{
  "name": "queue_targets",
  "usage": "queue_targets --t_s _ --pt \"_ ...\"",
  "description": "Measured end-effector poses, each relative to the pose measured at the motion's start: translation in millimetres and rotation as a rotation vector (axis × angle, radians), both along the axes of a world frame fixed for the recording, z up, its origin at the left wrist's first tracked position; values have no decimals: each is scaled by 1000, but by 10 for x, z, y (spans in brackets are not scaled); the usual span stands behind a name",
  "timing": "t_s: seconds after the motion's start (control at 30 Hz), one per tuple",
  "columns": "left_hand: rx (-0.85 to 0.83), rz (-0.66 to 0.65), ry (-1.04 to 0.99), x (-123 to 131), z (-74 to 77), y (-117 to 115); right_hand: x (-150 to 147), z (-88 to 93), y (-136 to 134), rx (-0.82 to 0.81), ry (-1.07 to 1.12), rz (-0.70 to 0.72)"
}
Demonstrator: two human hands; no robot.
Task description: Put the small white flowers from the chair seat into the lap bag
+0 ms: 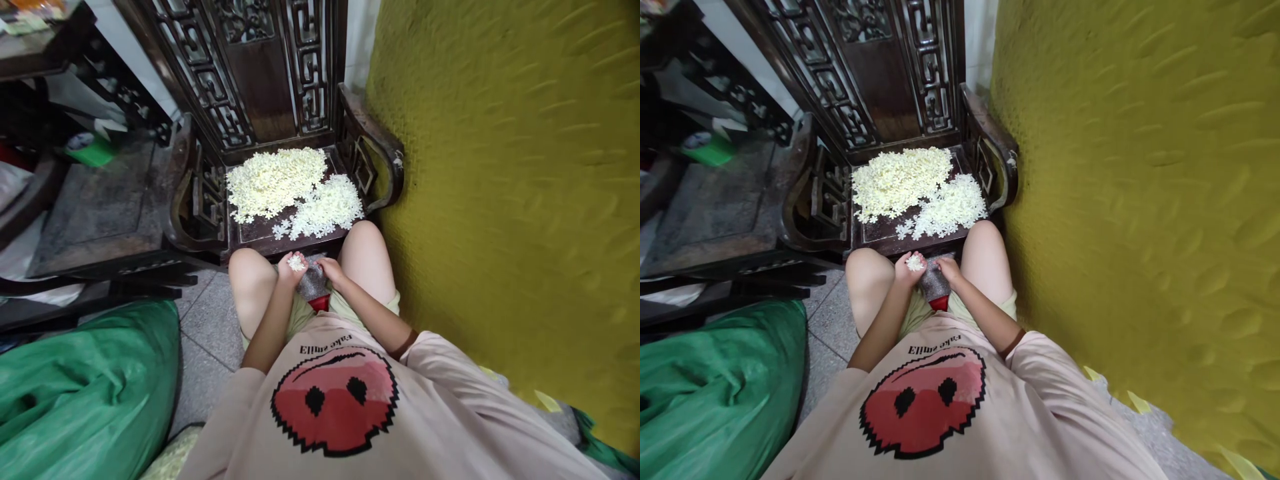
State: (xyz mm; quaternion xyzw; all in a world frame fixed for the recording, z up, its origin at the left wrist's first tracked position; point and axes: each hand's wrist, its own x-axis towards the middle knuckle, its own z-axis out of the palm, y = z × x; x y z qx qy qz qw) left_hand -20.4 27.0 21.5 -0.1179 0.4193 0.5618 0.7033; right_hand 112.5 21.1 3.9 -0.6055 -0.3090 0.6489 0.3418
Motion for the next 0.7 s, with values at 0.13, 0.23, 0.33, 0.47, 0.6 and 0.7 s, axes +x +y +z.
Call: queue_targets --t_s 0.13,0.23,0.33,0.47,0.6,0.7 --pt "35 34 8 -163 36 393 -31 18 -18 -54 -9 62" --pt "48 36 127 -321 29 738 -46 50 -16 -83 2 68" --pt "2 9 266 -463 -10 1037 -78 65 -17 -86 8 57" --pt "-86 -97 543 -580 -95 1268 -153 32 -37 -91 16 58" --pt "-60 -188 760 -608 -149 1282 -211 -24 -48 -110 8 100" --pt "-9 -234 865 -568 -128 1182 -212 -39 -35 -116 -2 115"
